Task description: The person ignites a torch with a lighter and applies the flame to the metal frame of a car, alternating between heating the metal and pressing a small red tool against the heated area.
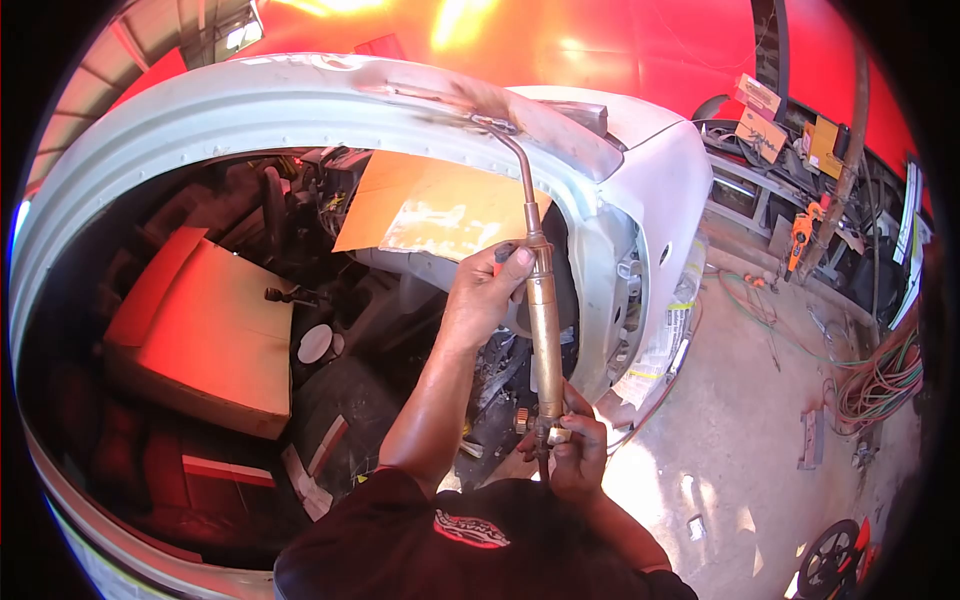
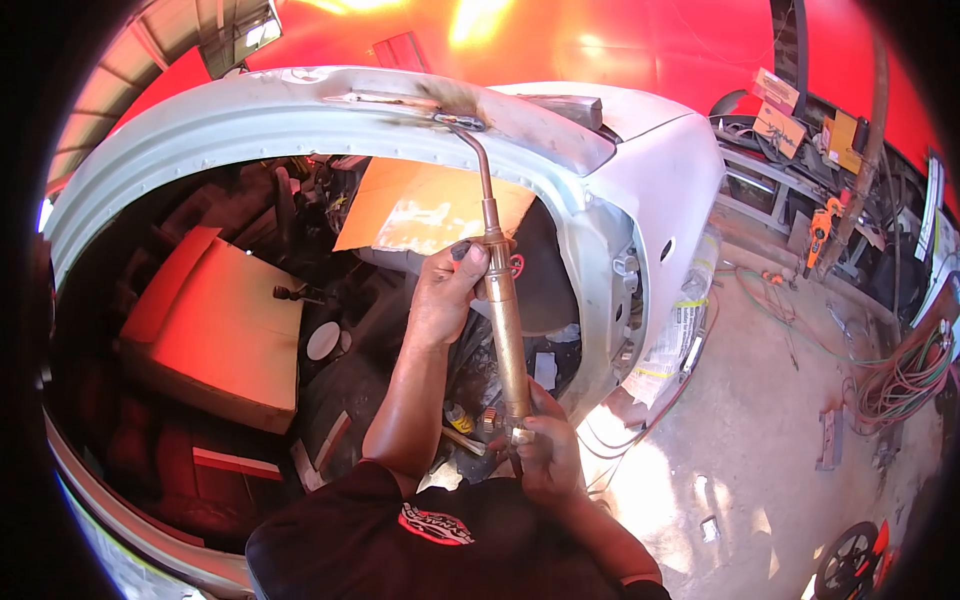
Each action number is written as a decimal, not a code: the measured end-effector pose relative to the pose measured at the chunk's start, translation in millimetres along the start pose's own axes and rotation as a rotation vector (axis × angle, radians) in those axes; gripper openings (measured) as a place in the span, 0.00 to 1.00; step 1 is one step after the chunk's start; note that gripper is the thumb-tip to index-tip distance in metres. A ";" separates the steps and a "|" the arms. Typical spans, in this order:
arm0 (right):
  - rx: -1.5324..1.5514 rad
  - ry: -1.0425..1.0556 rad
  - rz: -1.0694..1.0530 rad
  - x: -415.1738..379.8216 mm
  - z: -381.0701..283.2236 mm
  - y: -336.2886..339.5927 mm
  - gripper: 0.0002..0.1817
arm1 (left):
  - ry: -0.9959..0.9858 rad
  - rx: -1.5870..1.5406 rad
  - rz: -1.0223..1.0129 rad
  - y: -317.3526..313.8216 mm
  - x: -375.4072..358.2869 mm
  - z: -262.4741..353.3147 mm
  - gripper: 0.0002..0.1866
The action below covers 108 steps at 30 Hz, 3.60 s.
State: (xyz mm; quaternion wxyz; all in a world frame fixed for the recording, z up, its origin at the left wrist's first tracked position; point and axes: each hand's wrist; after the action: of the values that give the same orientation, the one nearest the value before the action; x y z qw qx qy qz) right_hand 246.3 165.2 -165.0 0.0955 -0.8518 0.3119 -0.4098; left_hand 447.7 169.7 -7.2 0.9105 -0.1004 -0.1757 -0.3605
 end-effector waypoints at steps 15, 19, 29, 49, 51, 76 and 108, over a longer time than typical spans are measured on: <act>-0.002 -0.020 0.012 3.9 3.5 -3.8 0.14 | -0.012 -0.039 0.021 1.9 2.7 -3.1 0.25; -0.020 0.001 0.026 3.7 6.4 -3.7 0.15 | -0.010 -0.047 0.030 -0.4 1.6 -0.7 0.24; -0.062 0.030 -0.012 11.7 9.2 -5.0 0.16 | 0.001 -0.122 0.040 3.1 3.1 -2.9 0.23; -0.080 0.033 0.010 9.1 12.7 -6.8 0.14 | 0.012 -0.097 0.025 2.7 5.3 -3.0 0.24; -0.083 0.035 0.007 9.3 12.5 -7.1 0.14 | 0.015 -0.087 0.026 3.4 5.2 -2.5 0.24; -0.136 0.052 0.012 10.6 11.6 -10.5 0.16 | 0.042 -0.093 -0.026 6.0 7.2 -3.8 0.22; 0.090 -0.806 0.305 11.8 -87.8 -13.2 0.41 | -0.245 -0.241 0.296 37.2 37.0 106.7 0.21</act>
State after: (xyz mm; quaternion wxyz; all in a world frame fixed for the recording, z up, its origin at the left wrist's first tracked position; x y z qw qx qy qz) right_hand 191.2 176.6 -95.3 0.3063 -0.8829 0.3539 -0.0387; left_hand 472.1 206.6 103.1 0.9068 -0.2761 -0.2243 -0.2262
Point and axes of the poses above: each hand's wrist, its own x-axis towards the middle knuckle, its own y-axis out of the back of the hand, z = x × y, and after that the axes turned 9 degrees about z, right-handed
